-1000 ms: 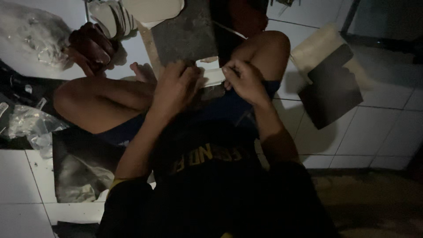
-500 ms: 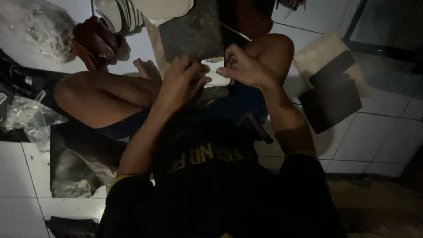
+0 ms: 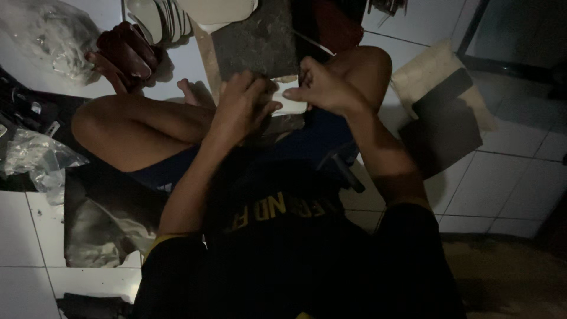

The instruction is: The person sits on the floor and repeatedly smooths the edges of white shoe insoles using a small handheld tool. They handle several insoles one at a time, rubbing the tool along the perimeter of each piece.

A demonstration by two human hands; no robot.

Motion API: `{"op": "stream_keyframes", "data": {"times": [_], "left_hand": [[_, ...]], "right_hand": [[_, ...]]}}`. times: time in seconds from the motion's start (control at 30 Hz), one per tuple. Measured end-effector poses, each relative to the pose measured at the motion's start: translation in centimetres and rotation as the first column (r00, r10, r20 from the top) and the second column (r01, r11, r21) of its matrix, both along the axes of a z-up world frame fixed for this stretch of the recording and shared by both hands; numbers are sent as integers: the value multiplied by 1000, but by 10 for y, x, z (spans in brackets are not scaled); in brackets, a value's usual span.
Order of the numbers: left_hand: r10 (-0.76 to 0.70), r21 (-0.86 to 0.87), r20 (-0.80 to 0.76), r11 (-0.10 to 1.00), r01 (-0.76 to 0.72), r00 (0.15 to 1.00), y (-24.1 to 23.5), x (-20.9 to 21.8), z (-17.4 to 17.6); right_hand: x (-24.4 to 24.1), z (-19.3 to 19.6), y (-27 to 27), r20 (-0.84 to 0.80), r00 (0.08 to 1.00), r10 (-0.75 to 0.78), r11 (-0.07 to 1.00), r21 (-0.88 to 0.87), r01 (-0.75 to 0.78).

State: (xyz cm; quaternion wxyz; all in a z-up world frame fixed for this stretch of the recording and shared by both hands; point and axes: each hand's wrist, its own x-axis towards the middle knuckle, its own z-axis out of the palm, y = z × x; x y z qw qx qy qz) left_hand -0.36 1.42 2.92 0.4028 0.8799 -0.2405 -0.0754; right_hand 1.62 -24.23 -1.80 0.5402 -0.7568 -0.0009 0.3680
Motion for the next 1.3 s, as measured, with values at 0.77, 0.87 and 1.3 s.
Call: {"op": "stream_keyframes", "data": {"times": [0.77, 0.87, 1.3], "left_hand": [[90, 117, 238, 986, -121, 967, -11, -53, -13], [101, 169, 310, 973, -159, 945, -14, -61, -19], [120, 109, 379, 979, -173, 917, -15, -71, -43]], "right_hand": [[-259, -11, -45, 307, 951, -29, 676, -695, 245], [-252, -7, -51, 501, 858, -112, 768, -504, 394], [-76, 66, 27, 572, 749, 335, 862, -507, 2]]}}
